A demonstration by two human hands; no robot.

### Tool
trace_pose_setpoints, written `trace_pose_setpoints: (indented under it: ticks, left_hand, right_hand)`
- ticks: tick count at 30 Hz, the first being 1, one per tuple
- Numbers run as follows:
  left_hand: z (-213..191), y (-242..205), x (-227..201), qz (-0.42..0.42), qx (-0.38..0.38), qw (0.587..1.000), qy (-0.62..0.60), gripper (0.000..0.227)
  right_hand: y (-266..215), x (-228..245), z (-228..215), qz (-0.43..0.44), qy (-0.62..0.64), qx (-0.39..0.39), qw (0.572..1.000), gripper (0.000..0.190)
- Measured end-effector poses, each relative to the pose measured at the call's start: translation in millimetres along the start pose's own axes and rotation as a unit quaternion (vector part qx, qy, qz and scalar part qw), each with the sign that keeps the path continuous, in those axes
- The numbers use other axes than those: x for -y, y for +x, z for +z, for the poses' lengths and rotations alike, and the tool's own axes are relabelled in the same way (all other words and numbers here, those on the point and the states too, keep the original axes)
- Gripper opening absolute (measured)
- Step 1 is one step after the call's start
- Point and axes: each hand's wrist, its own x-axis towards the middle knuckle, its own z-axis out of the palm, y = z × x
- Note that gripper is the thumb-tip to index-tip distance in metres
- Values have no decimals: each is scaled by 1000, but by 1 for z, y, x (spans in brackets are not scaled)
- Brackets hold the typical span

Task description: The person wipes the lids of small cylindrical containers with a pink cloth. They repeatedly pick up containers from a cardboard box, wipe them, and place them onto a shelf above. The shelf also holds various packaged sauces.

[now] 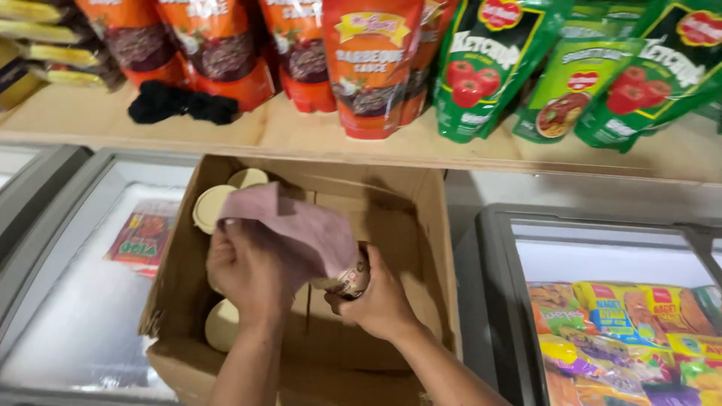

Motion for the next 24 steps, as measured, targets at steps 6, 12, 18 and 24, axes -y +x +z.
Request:
trace_pose_setpoints:
  ticks: [6,12,18,24]
  left_hand:
    - [38,8,-32,-5,257,925,279,33]
    - [71,1,-24,204,560,788,154,30]
    - [102,5,-20,123,460,801,362,56]
    - [99,-16,-10,236,485,704,463,92]
  right_hand:
    - [0,-21,-17,-27,25,-155,987,73]
    - [13,6,-48,-123,28,-177,976,77]
    - [45,-36,-55,-151,-19,-194,969,73]
    - [38,-7,-70,-341,25,-214,915,69]
